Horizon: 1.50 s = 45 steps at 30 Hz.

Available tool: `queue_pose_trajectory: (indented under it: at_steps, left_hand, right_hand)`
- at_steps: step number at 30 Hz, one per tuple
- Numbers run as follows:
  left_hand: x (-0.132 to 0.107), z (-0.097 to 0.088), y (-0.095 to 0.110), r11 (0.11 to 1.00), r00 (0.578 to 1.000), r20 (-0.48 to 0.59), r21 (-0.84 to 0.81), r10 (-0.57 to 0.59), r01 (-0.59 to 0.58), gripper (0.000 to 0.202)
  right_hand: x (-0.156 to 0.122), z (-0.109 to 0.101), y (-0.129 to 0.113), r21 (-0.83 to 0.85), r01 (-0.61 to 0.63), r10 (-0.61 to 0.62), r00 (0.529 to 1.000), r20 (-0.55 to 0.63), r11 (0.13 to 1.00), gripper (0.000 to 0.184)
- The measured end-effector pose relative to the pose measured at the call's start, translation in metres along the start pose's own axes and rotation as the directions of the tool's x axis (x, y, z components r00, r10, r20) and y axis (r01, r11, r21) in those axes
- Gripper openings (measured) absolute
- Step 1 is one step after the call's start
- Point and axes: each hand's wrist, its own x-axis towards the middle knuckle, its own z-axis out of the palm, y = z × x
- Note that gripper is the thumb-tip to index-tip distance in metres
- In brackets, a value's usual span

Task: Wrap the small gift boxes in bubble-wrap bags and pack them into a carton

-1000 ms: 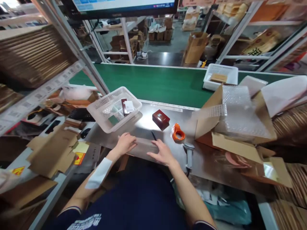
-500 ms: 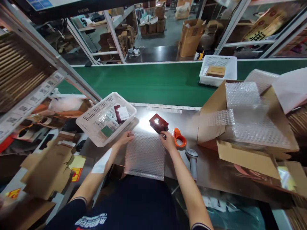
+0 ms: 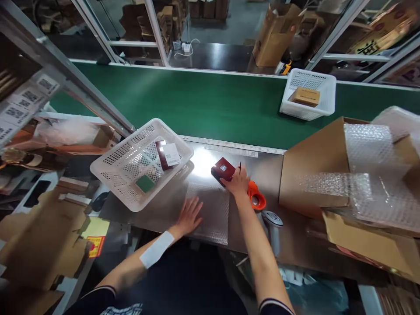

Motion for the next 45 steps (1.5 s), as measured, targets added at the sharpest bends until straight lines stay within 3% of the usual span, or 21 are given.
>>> queue_pose_trajectory:
  at_steps: [2, 5, 7, 9, 11, 13, 17, 19, 21, 26, 41, 45]
  left_hand:
    - [-0.024, 0.017, 0.005, 0.992, 0.989, 0.111, 0.066, 0.1, -0.108, 0.067]
    - [-0.04, 0.034, 0.003, 0.988, 0.976, 0.169, 0.048, 0.136, -0.146, 0.074]
    - [-0.04, 0.039, -0.001, 0.989, 0.977, 0.165, 0.024, 0.137, -0.143, 0.075]
    - [-0.038, 0.041, -0.004, 0.989, 0.975, 0.171, 0.009, 0.141, -0.145, 0.077]
    - [-0.035, 0.042, -0.005, 0.989, 0.973, 0.181, 0.0, 0.145, -0.148, 0.078]
    - [-0.034, 0.042, -0.004, 0.989, 0.972, 0.182, -0.001, 0.146, -0.148, 0.08]
    - [-0.032, 0.039, 0.0, 0.988, 0.975, 0.164, -0.004, 0.151, -0.153, 0.081]
    - [-0.031, 0.038, 0.001, 0.988, 0.978, 0.14, -0.011, 0.152, -0.152, 0.079]
    - [-0.031, 0.038, 0.003, 0.989, 0.983, 0.108, -0.025, 0.145, -0.144, 0.077]
    - [-0.03, 0.039, 0.006, 0.989, 0.988, 0.081, -0.075, 0.133, -0.127, 0.074]
    - [-0.029, 0.044, 0.008, 0.978, 0.987, 0.119, -0.188, 0.113, -0.089, 0.075]
    - [-0.028, 0.038, 0.013, 0.984, 0.985, 0.144, -0.164, 0.092, -0.068, 0.074]
  right_hand:
    - [0.031, -0.007, -0.013, -0.075, 0.027, -0.016, 0.99, 0.143, 0.997, 0.111]
    - [0.06, -0.011, -0.026, -0.124, 0.027, 0.015, 0.945, 0.326, 0.992, 0.1]
    - [0.068, -0.016, -0.027, -0.14, 0.023, 0.028, 0.937, 0.349, 0.99, 0.088]
    - [0.067, -0.023, -0.025, -0.143, 0.062, -0.018, 0.956, 0.293, 0.988, 0.084]
    - [0.054, -0.031, -0.025, -0.142, 0.162, -0.128, 0.966, 0.224, 0.977, 0.086]
    - [0.032, -0.038, -0.033, -0.147, 0.305, -0.271, 0.939, 0.211, 0.941, 0.088]
    - [-0.021, -0.032, -0.074, -0.159, 0.562, -0.477, 0.795, 0.375, 0.812, 0.087]
    - [-0.039, -0.021, -0.098, -0.168, 0.62, -0.496, 0.738, 0.457, 0.767, 0.083]
    - [-0.047, -0.009, -0.115, -0.189, 0.64, -0.483, 0.713, 0.509, 0.745, 0.081]
    - [-0.048, 0.006, -0.126, -0.226, 0.631, -0.435, 0.71, 0.554, 0.742, 0.087]
    - [-0.055, 0.006, -0.123, -0.244, 0.639, -0.433, 0.707, 0.559, 0.73, 0.077]
    - [-0.059, 0.006, -0.126, -0.23, 0.627, -0.432, 0.714, 0.551, 0.744, 0.086]
